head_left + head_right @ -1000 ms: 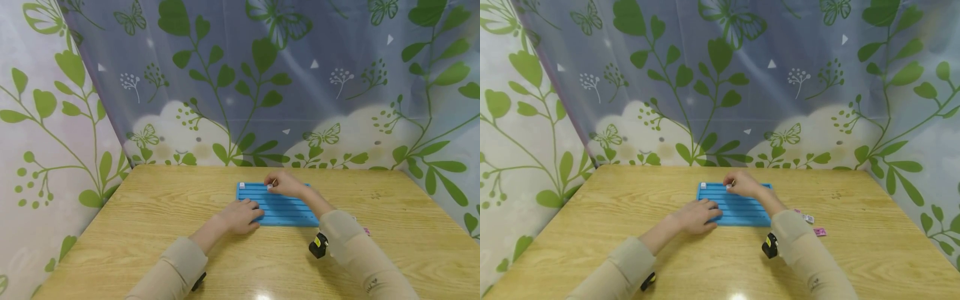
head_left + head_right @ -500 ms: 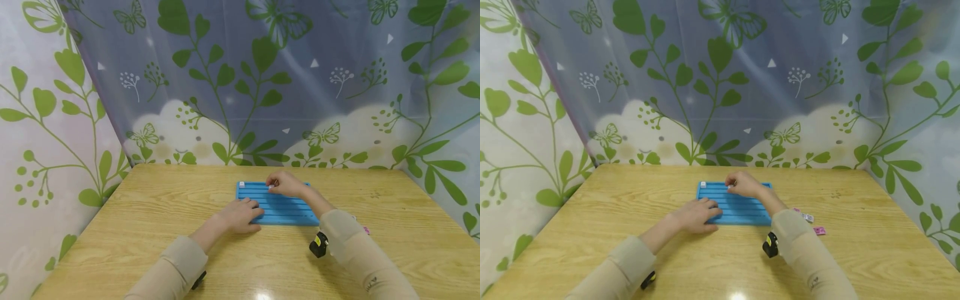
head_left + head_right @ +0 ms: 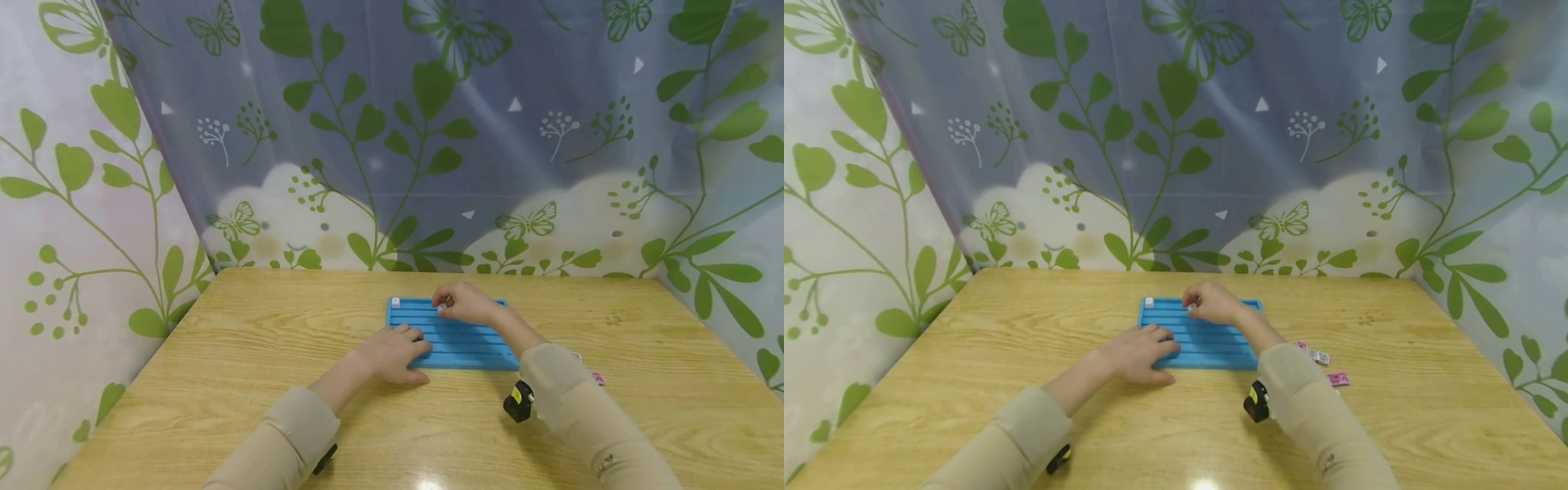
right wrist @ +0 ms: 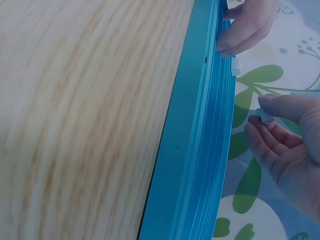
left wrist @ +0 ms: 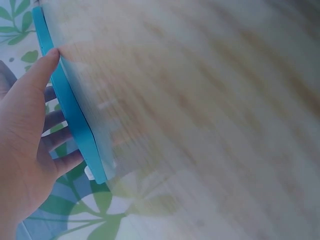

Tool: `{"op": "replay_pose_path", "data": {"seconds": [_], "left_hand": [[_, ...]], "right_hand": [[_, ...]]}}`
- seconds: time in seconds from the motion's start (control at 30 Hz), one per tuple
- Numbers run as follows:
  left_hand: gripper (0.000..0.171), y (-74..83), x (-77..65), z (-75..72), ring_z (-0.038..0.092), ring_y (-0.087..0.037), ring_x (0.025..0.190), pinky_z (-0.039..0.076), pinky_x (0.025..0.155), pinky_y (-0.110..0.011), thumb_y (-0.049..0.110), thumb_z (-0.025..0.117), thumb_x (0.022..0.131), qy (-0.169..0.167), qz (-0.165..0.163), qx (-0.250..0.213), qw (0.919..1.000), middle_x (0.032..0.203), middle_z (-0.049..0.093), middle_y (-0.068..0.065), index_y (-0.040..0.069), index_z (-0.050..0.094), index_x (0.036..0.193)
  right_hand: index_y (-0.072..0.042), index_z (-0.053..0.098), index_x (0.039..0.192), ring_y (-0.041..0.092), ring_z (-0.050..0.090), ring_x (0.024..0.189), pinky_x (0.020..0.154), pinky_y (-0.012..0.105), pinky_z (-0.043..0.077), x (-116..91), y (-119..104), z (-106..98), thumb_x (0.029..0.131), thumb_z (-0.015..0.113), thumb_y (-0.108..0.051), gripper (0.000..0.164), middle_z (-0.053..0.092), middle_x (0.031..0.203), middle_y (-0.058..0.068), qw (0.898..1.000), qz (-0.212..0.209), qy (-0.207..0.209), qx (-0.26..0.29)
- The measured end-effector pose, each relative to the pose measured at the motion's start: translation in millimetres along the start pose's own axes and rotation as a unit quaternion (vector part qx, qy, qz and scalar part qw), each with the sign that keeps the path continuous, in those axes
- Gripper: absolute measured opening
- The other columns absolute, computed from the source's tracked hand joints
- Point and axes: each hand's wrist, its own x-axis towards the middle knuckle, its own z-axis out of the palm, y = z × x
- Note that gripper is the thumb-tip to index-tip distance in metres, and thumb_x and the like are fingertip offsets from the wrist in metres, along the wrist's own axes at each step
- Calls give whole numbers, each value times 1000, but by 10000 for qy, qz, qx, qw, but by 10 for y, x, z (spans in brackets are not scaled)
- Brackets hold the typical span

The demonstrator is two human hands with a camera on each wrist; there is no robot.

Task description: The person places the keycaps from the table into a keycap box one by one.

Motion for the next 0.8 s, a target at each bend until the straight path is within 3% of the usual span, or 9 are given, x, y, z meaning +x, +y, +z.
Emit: {"op": "replay_pose_path", "data": {"seconds": [0.27, 0.4, 0.57, 0.8], "left_hand": [[57, -5, -9, -4, 46, -20, 112, 42, 91, -37, 57, 48, 89, -17, 35, 63, 10000, 126, 49, -1, 22, 49, 133], [56, 0, -9, -8, 46, -19, 110, 42, 90, -36, 57, 48, 89, 3, 60, 86, 9999, 124, 50, -1, 21, 50, 133], [56, 0, -10, -7, 45, -19, 110, 41, 90, -35, 56, 48, 89, 12, 80, 59, 9999, 124, 50, -1, 21, 50, 133], [56, -1, -26, -7, 45, -20, 110, 42, 90, -36, 55, 48, 90, 44, 93, 69, 9999, 125, 50, -2, 21, 50, 133]], "right_hand": [[-4, 67, 98, 20, 56, 87, 70, 32, 47, 69, -9, 38, 87, 62, -7, 12, 63, 98, 4, 9996, -212, -146, -107], [-1, 64, 103, 22, 56, 89, 74, 34, 47, 106, -4, 56, 86, 63, -7, 17, 63, 99, 6, 9997, -57, -162, -196], [1, 62, 106, 21, 55, 87, 74, 34, 47, 160, -11, 81, 85, 65, -7, 22, 61, 98, 8, 9996, 210, -68, -198], [-1, 64, 105, 24, 57, 93, 76, 36, 48, 197, -32, 137, 86, 63, -5, 19, 61, 101, 8, 9990, 83, 186, -408]]}}
